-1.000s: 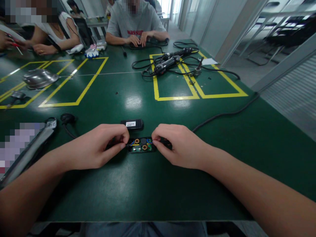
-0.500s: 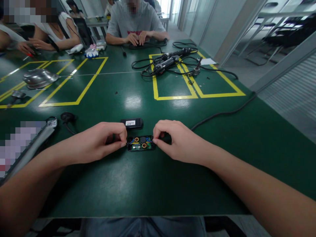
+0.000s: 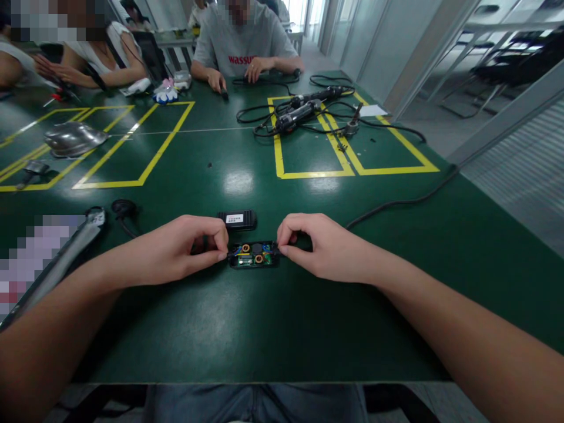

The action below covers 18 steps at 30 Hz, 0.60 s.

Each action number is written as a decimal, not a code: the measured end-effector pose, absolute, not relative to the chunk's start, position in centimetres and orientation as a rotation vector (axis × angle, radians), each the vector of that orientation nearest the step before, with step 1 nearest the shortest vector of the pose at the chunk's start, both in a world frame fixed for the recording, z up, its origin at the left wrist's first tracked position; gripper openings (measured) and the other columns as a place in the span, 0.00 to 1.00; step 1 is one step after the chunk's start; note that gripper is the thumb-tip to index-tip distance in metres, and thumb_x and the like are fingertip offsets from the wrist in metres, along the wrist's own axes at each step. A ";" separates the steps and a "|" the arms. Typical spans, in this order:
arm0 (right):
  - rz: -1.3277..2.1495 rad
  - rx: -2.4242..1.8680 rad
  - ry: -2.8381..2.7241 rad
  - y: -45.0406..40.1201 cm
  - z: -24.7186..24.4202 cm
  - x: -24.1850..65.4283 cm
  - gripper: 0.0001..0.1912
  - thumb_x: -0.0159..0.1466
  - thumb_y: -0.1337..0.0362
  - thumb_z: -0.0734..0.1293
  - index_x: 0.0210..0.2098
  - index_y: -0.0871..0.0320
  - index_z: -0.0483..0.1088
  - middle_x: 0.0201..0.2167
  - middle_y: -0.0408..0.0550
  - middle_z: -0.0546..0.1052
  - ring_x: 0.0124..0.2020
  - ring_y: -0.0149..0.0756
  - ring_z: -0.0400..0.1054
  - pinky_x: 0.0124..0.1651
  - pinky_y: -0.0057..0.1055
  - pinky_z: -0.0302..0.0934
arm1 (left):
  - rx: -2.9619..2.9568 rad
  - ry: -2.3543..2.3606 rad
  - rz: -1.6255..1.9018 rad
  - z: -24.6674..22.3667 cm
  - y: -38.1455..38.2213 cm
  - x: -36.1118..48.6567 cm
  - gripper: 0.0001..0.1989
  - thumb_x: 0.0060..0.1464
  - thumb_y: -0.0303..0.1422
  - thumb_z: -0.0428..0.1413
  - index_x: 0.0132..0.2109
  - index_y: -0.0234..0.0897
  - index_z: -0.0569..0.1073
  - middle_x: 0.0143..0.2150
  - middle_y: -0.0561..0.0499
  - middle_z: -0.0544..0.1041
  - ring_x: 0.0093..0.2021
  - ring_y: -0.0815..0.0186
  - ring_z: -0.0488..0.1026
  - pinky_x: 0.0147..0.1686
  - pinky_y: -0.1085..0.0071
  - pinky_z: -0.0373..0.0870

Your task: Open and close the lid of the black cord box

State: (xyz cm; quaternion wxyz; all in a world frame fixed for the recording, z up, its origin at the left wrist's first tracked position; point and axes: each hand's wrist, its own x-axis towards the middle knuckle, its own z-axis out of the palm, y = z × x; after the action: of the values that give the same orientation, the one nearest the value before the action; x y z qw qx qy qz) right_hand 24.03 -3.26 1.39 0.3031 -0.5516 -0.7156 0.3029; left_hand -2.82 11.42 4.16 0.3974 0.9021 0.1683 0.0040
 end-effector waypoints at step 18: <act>0.775 -1.484 -1.934 -3.3 1.2 23.9 0.05 0.71 0.64 0.68 0.37 0.54 0.74 0.39 0.49 0.83 0.39 0.42 0.76 0.45 0.38 0.69 | 2.274 0.515 -0.067 4.4 11.7 -2.7 0.07 0.61 0.36 0.61 0.37 0.37 0.79 0.28 0.55 0.79 0.25 0.69 0.72 0.26 0.75 0.65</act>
State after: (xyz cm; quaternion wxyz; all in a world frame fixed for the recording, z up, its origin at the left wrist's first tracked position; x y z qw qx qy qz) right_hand 23.88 -3.26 1.25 0.2874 -0.5557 -0.7242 0.2902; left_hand -2.72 11.69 4.35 0.3938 0.8962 0.2028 -0.0264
